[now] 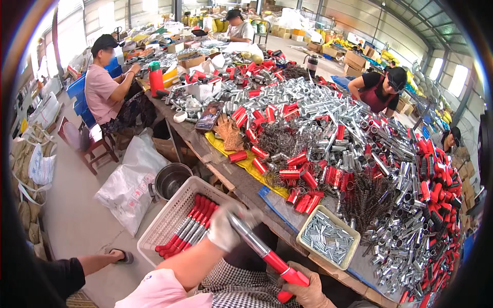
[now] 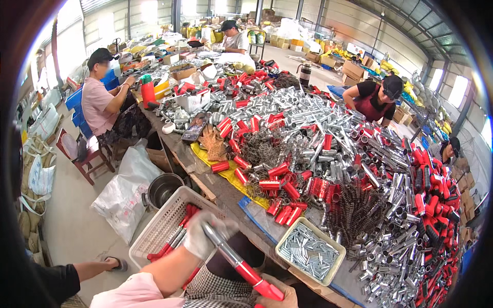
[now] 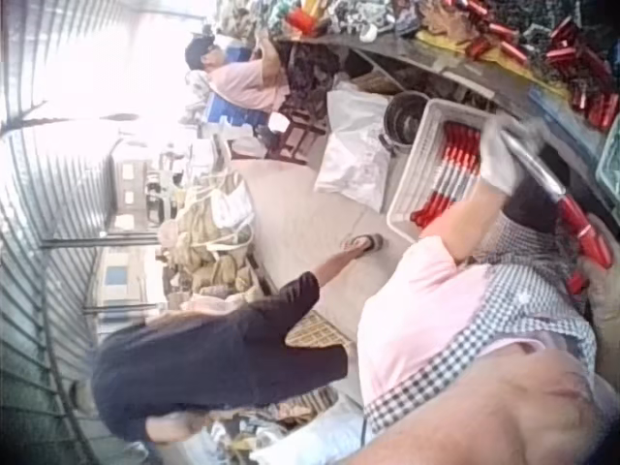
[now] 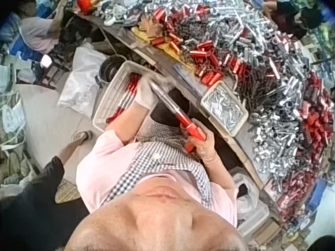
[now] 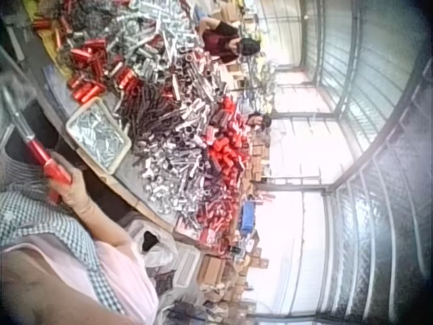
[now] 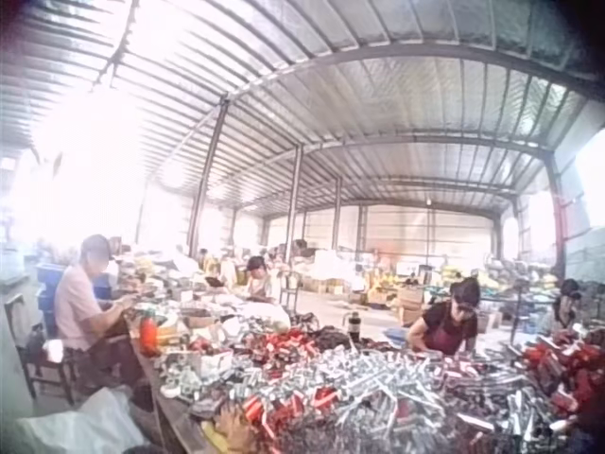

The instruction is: The person assembles pump tools by fitting metal tubes, pins, springs, red sleeves, and handle grips together by hand, then places the finished tools into a basket.

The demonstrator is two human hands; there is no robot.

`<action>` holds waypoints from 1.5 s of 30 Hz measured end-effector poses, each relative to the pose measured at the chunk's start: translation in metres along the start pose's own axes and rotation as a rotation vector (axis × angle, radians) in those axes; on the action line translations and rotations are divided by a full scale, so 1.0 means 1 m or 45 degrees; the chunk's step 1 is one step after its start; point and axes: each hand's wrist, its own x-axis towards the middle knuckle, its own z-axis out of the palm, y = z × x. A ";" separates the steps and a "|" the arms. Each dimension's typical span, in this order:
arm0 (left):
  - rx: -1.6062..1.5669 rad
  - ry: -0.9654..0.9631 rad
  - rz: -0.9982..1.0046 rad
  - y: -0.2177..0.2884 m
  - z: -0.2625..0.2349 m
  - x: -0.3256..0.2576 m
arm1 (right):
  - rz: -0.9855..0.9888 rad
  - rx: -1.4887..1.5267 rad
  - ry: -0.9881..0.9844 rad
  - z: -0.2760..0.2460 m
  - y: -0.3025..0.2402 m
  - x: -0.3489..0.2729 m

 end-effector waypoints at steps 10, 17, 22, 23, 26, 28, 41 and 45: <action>0.008 -1.559 0.377 0.033 -0.014 0.050 | 1.043 1.531 -0.183 0.009 0.053 0.010; 0.183 -1.251 0.227 0.025 -0.029 0.001 | 1.026 1.566 -0.527 0.014 0.073 0.029; 0.557 -0.605 0.058 -0.012 -0.095 -0.037 | 0.771 0.934 -0.302 0.041 0.024 0.059; 0.758 -0.520 0.026 -0.023 -0.100 -0.046 | 0.799 0.792 -0.279 0.045 0.028 0.064; 0.827 -0.120 -0.087 -0.035 -0.127 -0.051 | 0.800 0.620 -0.278 0.063 0.031 0.073; 1.408 -0.212 -0.204 -0.016 -0.145 -0.049 | 0.845 0.557 -0.220 0.071 0.040 0.074; 2.799 -0.189 0.693 0.018 -0.280 -0.036 | 1.113 0.349 -0.308 0.093 0.046 0.091; 2.733 -0.372 0.191 0.013 -0.319 -0.031 | 1.200 0.489 -0.301 0.101 0.051 0.096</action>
